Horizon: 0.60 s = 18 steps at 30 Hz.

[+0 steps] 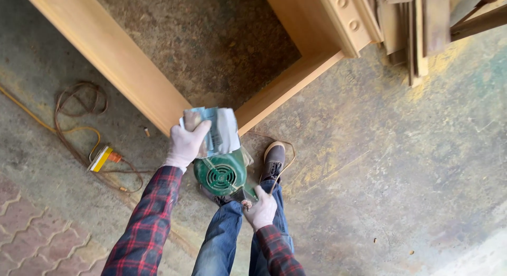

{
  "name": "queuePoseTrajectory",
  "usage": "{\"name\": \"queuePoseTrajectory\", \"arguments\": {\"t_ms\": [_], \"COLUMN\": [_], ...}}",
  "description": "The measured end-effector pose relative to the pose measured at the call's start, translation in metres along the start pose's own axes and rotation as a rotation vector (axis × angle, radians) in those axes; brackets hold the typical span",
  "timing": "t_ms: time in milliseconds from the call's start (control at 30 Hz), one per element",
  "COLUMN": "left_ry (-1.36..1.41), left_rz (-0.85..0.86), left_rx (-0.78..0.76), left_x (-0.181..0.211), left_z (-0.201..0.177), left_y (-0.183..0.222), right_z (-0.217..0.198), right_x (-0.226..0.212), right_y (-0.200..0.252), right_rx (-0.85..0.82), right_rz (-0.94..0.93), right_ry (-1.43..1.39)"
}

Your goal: The person wipes a wooden shelf frame with a cloth, then uses an electric orbital sander to sand the wood surfaces and edges, moving the sander along the frame rails and around the piece.

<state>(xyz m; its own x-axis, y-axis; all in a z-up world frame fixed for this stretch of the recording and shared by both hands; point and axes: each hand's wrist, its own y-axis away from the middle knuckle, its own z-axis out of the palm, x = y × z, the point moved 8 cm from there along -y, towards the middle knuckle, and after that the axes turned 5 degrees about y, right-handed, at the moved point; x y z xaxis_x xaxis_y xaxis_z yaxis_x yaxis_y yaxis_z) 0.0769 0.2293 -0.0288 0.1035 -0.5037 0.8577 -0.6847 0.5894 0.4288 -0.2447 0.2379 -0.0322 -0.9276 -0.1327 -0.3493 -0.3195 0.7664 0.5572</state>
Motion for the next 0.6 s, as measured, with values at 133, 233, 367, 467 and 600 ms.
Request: {"name": "queuePoseTrajectory", "arguments": {"t_ms": [133,233,367,467,600], "left_ry": [0.092,0.093,0.004,0.089,0.027], "left_rz": [-0.001,-0.107,-0.069,-0.097,-0.063], "left_rx": [-0.034,0.05,0.075,0.103,0.117], "left_x": [0.003,-0.006,0.028,0.041,0.063], "left_z": [0.005,0.006,0.03,0.059,0.103], "left_y": [-0.01,-0.027,-0.042,-0.056,-0.085], "right_z": [-0.013,-0.034,-0.064,-0.099,-0.13], "right_x": [-0.003,-0.005,0.009,0.017,0.046], "right_y": [-0.007,-0.03,-0.068,-0.099,-0.14], "right_rx": [-0.004,0.067,0.092,0.046,0.082], "right_rz": [0.026,-0.054,-0.112,-0.075,-0.086], "right_ry": [-0.046,-0.037,-0.007,0.088,0.131]}}
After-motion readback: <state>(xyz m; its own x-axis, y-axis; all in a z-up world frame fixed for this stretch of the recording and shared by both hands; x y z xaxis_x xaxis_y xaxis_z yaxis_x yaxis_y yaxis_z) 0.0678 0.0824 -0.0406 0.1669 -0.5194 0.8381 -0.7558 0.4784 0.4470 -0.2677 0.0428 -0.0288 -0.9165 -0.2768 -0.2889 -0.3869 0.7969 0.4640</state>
